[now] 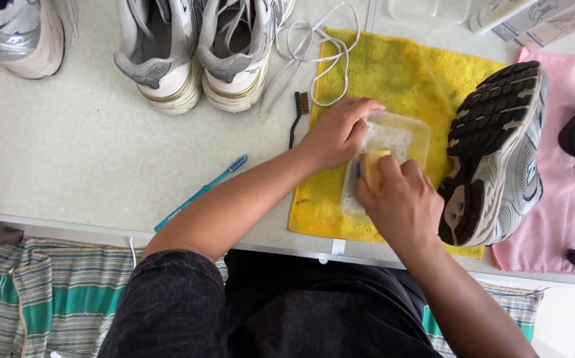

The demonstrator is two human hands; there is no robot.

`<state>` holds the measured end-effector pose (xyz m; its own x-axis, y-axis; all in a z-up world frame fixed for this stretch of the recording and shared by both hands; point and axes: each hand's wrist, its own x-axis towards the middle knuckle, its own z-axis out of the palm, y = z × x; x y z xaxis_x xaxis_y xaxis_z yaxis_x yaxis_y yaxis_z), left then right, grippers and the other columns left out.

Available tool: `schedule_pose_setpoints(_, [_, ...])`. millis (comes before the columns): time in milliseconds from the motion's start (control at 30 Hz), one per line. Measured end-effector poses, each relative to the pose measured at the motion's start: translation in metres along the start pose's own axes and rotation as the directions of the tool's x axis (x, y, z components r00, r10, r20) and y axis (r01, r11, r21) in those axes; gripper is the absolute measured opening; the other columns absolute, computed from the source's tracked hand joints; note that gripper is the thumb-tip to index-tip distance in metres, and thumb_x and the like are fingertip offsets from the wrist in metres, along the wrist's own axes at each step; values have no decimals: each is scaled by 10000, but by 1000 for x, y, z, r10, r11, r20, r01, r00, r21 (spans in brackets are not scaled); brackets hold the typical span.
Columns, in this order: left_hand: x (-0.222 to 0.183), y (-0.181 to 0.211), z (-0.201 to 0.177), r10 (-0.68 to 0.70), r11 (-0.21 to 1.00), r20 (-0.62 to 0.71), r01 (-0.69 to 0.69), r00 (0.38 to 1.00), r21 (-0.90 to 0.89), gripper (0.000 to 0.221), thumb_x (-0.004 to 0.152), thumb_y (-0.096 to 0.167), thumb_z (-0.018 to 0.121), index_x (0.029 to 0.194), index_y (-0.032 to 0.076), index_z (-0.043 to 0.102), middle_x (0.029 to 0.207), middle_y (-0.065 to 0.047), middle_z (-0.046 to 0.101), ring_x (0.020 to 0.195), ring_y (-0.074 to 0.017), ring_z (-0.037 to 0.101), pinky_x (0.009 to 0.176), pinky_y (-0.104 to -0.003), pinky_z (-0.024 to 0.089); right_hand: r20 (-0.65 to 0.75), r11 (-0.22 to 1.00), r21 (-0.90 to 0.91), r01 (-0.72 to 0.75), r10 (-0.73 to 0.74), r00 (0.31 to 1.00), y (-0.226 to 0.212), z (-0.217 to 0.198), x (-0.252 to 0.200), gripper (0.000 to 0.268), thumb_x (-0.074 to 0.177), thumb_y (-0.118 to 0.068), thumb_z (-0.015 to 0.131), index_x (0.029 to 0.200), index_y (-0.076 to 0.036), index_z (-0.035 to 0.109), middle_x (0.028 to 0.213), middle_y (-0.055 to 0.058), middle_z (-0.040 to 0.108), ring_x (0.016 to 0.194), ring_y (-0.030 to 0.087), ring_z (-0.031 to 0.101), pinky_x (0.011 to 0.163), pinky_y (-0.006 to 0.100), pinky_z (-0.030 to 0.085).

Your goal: Preparing a soapy cleaning solution in a plastic container by rubbing a cleaning block in water and adding liquid cleaner.

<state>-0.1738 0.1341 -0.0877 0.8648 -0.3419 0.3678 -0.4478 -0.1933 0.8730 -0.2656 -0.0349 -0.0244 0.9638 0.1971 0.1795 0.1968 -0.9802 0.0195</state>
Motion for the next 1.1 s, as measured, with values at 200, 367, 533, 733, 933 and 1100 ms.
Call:
schedule_pose_setpoints(200, [-4,2,4,-9,1000,-2,9,1000,10,379,1001,139,359,1290,59,590,1060,-243,715,1161,-506,604,985,-616,519,-98,999,-40,-18,14,995,3,21,14,411,802,-539,761,981,-192,633,835,63,575,697,326,698,579,441,550])
schedule_pose_setpoints(367, [0,5,-3,-29,999,16,29,999,19,384,990,149,368,1276,78,614,1005,-225,719,1164,-477,616,984,-581,526,-28,999,-34,-13,12,1000,4,6,2,395,807,-582,716,943,-218,639,834,49,571,699,311,702,584,423,567])
schedule_pose_setpoints(533, [1,4,-2,-28,999,8,27,1000,21,393,991,136,354,1291,105,606,962,-204,711,1143,-480,606,965,-590,533,-119,999,19,-42,44,992,13,27,25,437,778,-528,766,1038,-199,646,849,80,568,684,357,690,582,487,561])
schedule_pose_setpoints(733, [-2,4,-2,-23,1000,8,23,1000,-8,395,1006,135,341,1304,96,597,897,-169,707,1110,-439,634,953,-557,553,27,997,-2,-78,78,997,20,2,-2,394,823,-527,732,1000,-187,641,861,84,585,688,365,705,592,480,558])
schedule_pose_setpoints(933, [1,1,-3,-15,999,32,14,999,36,383,982,125,379,1303,76,583,1068,-255,705,1157,-512,597,980,-609,517,3,997,69,-45,45,999,-13,8,9,375,831,-497,758,999,-181,647,874,99,606,664,361,717,583,468,559])
schedule_pose_setpoints(1100, [2,6,-3,-25,1000,6,25,1000,-17,399,985,127,346,1282,86,610,1029,-200,719,1108,-461,636,960,-560,540,-52,997,10,-78,79,996,13,12,0,345,829,-499,764,1014,-216,693,858,35,572,698,283,704,583,390,549])
